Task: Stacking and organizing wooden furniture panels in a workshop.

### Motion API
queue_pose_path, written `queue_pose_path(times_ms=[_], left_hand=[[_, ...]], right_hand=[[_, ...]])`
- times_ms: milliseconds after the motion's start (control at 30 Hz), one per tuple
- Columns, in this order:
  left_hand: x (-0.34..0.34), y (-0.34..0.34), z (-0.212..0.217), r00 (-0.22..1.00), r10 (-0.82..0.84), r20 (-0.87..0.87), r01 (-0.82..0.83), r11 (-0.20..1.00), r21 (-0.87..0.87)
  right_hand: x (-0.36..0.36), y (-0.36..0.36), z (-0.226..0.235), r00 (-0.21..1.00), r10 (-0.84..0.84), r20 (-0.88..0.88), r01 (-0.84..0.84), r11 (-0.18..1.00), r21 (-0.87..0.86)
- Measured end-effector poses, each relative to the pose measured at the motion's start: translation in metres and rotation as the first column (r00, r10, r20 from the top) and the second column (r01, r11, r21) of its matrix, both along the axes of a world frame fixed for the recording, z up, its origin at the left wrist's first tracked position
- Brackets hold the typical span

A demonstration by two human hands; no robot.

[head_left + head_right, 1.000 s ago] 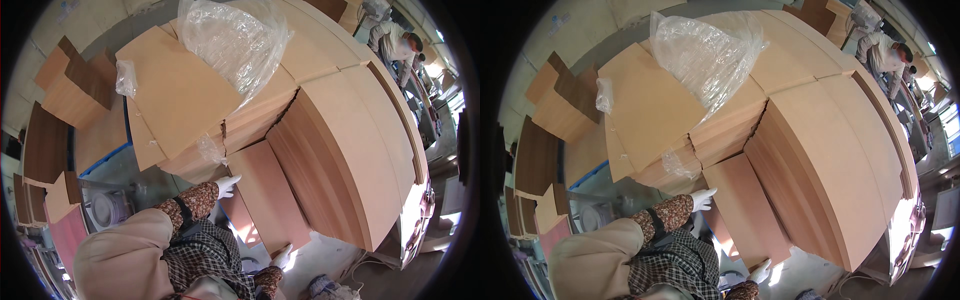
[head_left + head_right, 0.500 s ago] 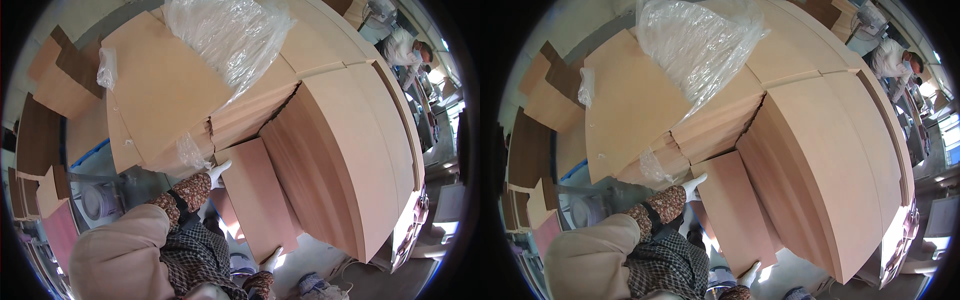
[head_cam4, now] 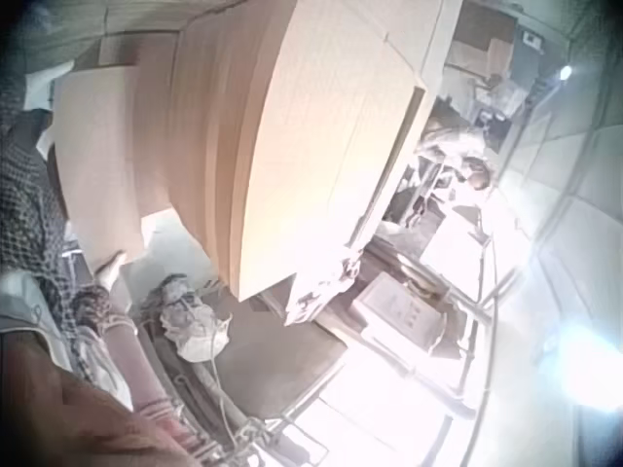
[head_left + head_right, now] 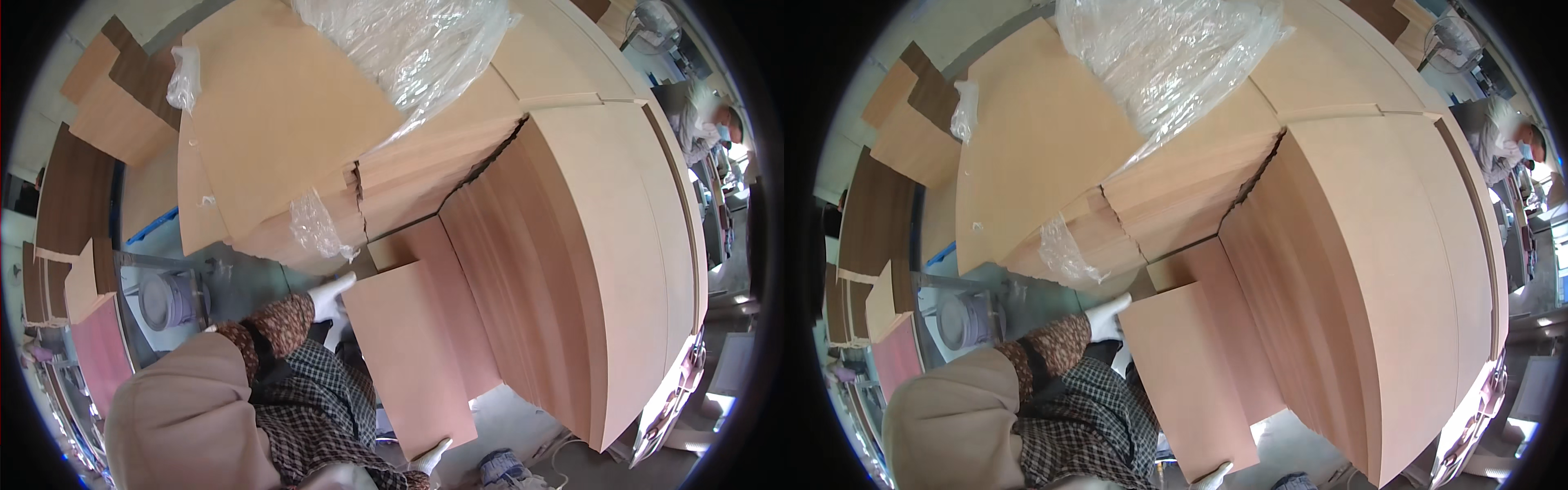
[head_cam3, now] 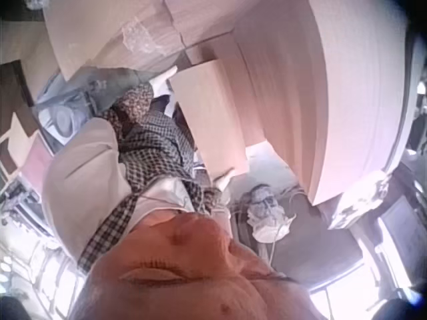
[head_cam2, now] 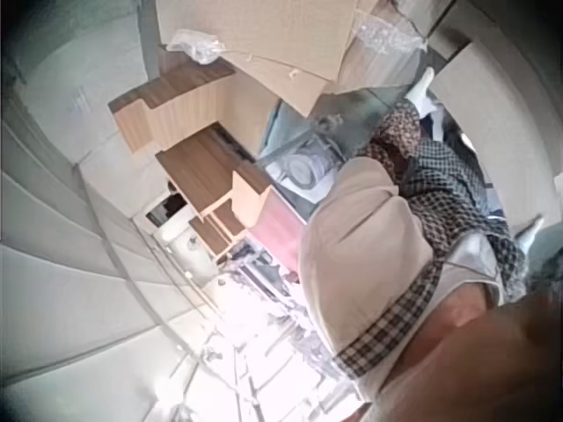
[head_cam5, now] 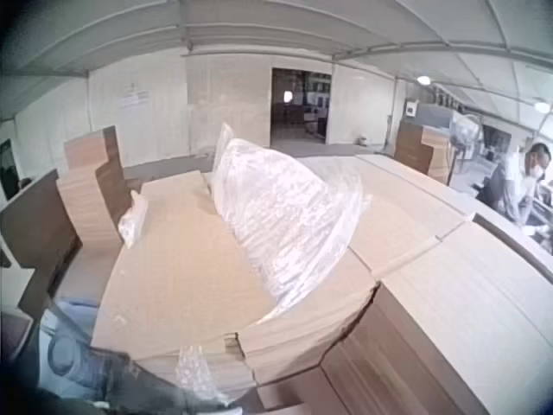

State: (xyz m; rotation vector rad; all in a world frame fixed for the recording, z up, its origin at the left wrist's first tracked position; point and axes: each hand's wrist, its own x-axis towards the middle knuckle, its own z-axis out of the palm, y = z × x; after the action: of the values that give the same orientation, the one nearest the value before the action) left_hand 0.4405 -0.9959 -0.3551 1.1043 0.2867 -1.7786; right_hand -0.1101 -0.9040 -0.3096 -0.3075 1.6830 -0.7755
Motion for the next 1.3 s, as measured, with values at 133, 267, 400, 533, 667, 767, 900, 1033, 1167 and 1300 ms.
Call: queue_pose_path(times_ms=[133, 267, 400, 533, 667, 767, 900, 1033, 1167, 1300], left_hand=[[0.047, -0.029, -0.004, 0.838, -0.413, 0.356, 0.425, 0.904, 0.047], [0.020, -0.080, 0.064, 0.488, -0.697, 0.526, 0.795, 0.604, 0.062], [-0.009, -0.074, 0.055, 0.660, -0.599, 0.454, 0.671, 0.742, 0.004], [-0.013, -0.060, 0.043, 0.542, -0.657, 0.523, 0.640, 0.727, 0.250], [0.008, 0.024, 0.042, 0.728, -0.571, 0.379, 0.500, 0.821, 0.276], [0.020, 0.110, 0.043, 0.880, -0.386, 0.276, 0.243, 0.866, 0.438], [0.057, 0.253, 0.072, 0.969, 0.092, 0.230, -0.166, 0.929, 0.330], [0.134, 0.408, 0.025, 0.833, -0.008, 0.553, -0.210, 0.920, 0.330], [0.142, 0.535, 0.012, 0.896, 0.164, 0.413, -0.381, 0.763, 0.523], [0.099, 0.592, 0.062, 0.768, 0.424, 0.479, -0.636, 0.594, 0.493]], right_hand=[[-0.022, -0.022, 0.002, 0.999, 0.025, -0.033, -0.024, 1.000, 0.019], [-0.014, -0.043, 0.023, 0.999, 0.038, -0.010, -0.038, 0.999, 0.036], [-0.015, -0.056, 0.043, 0.998, 0.067, 0.011, -0.067, 0.997, 0.048], [-0.034, -0.075, 0.063, 0.989, 0.122, 0.079, -0.127, 0.989, 0.073], [0.010, -0.095, 0.105, 0.975, 0.200, -0.100, -0.180, 0.966, 0.186], [0.050, -0.126, 0.121, 0.881, 0.456, -0.126, -0.413, 0.871, 0.267], [0.152, -0.114, 0.058, 0.724, 0.686, -0.071, -0.645, 0.711, 0.280], [0.251, -0.013, -0.064, 0.561, 0.828, 0.010, -0.800, 0.538, 0.265], [0.330, 0.031, -0.092, 0.324, 0.945, -0.043, -0.923, 0.326, 0.203], [0.422, 0.020, -0.075, 0.076, 0.997, 0.015, -0.995, 0.075, 0.072]])
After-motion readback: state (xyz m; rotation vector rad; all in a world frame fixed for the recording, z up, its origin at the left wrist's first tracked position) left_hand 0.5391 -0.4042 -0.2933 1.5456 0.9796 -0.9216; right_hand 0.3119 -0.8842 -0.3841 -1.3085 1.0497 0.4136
